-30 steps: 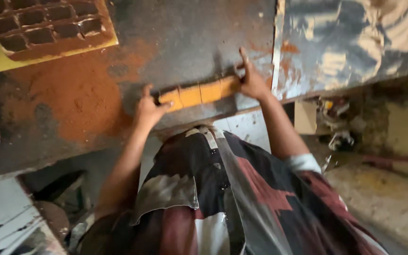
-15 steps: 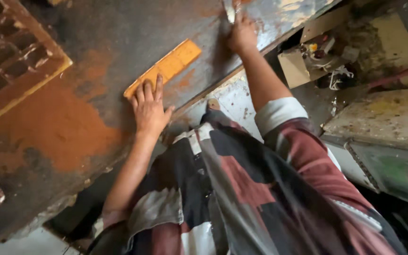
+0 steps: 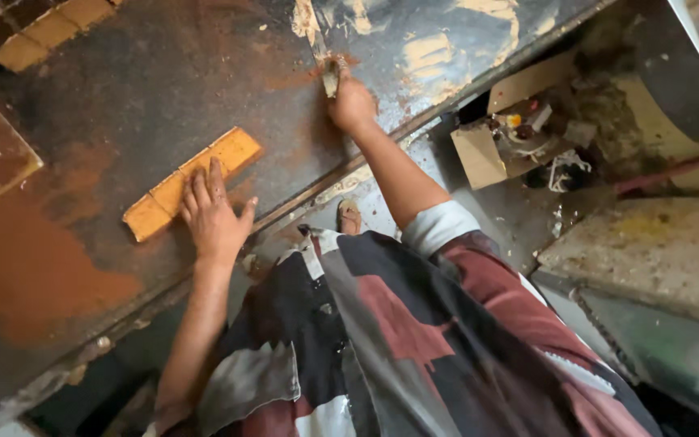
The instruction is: The person repeatedly coats rectangular confectionery bars in a reddish-brown powder. They use a flat metal tool to spread the powder over the bars, flip them to coat all sides, and then place the finished bars into a grid mold.
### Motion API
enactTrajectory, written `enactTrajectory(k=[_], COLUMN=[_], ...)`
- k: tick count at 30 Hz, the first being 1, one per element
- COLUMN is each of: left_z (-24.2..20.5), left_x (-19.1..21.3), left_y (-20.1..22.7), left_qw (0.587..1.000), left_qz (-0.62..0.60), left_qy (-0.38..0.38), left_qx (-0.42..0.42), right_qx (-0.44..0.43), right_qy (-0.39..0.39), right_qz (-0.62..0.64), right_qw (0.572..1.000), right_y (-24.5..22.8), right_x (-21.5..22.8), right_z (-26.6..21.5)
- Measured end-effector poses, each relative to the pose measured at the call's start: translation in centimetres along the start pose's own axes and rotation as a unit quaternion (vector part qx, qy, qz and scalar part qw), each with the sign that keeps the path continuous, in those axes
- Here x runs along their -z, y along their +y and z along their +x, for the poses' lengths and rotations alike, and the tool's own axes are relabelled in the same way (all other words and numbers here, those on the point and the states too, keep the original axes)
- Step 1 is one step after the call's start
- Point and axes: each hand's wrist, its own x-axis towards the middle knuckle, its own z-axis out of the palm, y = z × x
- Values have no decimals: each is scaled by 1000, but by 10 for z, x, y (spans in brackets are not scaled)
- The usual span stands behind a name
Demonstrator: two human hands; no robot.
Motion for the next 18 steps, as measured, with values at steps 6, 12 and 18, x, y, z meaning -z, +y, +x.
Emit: enactTrajectory(k=[6,12,18], left_z=[18,24,27], left_x=[-12,-28,-79], left_y=[38,60,56], left_qw=[998,988,973], left_qz=[-22,-94,-86], left_qy=[54,99,92], left_qx=[-4,-76,-195], right_qx=[4,-36,-91], right_qy=[57,-30,-168], right_qz=[51,247,434], right_qw=[997,968,880], right_y=[-14,-12,70], right_x=[0,21,114], right_z=[13,17,-19])
